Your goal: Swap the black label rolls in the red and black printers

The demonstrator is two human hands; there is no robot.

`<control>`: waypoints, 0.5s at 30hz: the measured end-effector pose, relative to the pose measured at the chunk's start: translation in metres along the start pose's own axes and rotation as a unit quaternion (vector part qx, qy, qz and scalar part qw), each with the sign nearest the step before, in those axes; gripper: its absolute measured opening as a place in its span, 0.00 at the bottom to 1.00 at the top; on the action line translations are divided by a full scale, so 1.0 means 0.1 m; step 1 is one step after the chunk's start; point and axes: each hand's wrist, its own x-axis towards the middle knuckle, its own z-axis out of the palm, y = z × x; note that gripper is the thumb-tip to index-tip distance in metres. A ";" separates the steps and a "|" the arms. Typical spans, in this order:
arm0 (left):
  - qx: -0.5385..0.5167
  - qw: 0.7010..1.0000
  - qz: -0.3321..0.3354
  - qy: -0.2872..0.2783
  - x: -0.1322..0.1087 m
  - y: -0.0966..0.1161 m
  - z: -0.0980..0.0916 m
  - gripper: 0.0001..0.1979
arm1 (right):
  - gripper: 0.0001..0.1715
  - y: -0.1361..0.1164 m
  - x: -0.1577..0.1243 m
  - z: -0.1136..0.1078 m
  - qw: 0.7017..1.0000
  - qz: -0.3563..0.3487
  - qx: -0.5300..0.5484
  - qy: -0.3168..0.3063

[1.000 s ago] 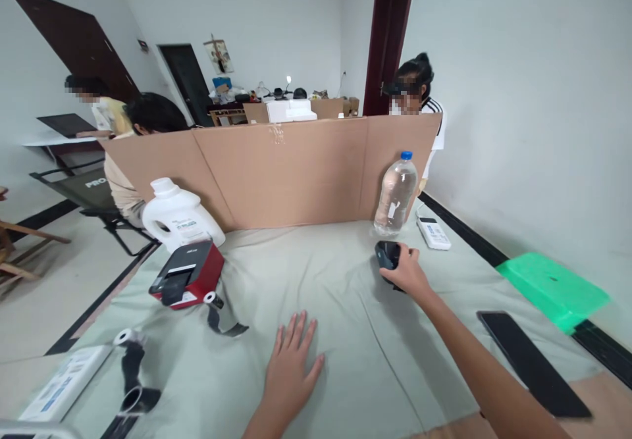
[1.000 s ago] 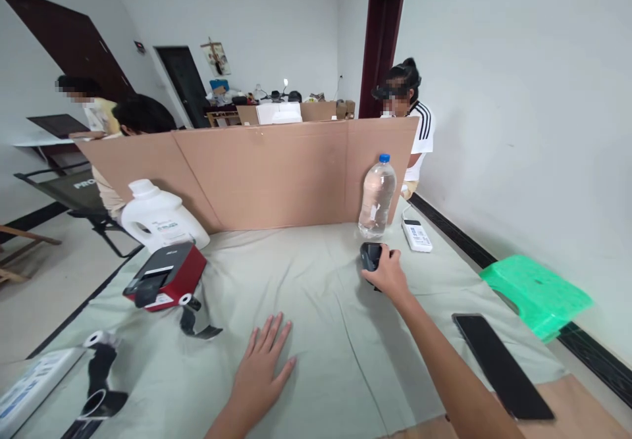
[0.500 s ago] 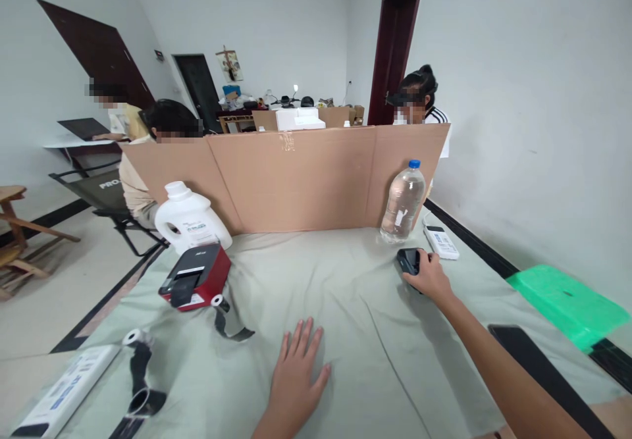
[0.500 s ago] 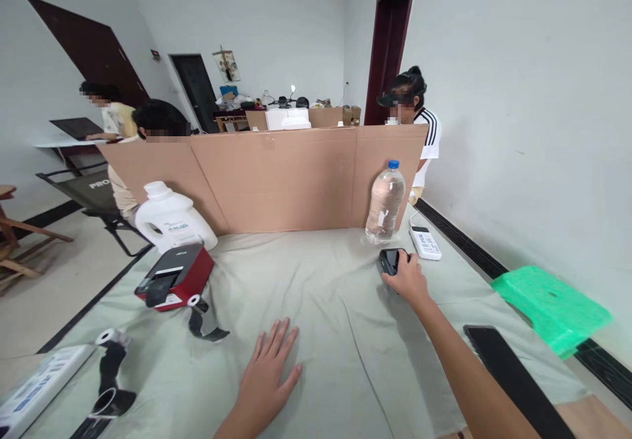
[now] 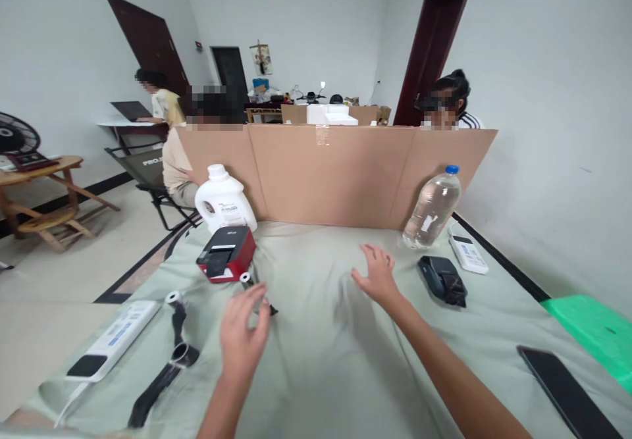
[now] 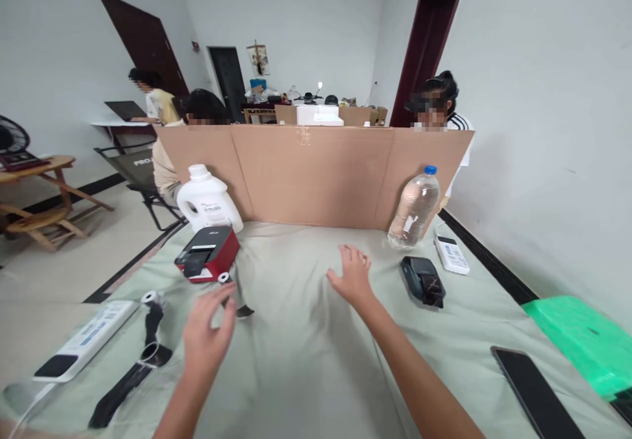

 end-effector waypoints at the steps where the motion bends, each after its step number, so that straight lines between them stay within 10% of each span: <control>1: 0.017 0.999 -0.030 0.033 0.10 -0.10 -0.15 0.13 | 0.35 -0.21 -0.01 0.10 0.999 -0.025 0.039 -0.019; 7: 0.081 0.973 -0.216 0.026 0.57 -0.92 -0.62 0.19 | 0.30 -1.22 0.00 0.77 0.952 -0.071 0.268 -0.129; 15: 0.015 0.935 -0.353 -0.046 1.13 -1.97 -0.16 0.21 | 0.39 -2.49 0.70 1.44 0.879 -0.043 0.419 -0.224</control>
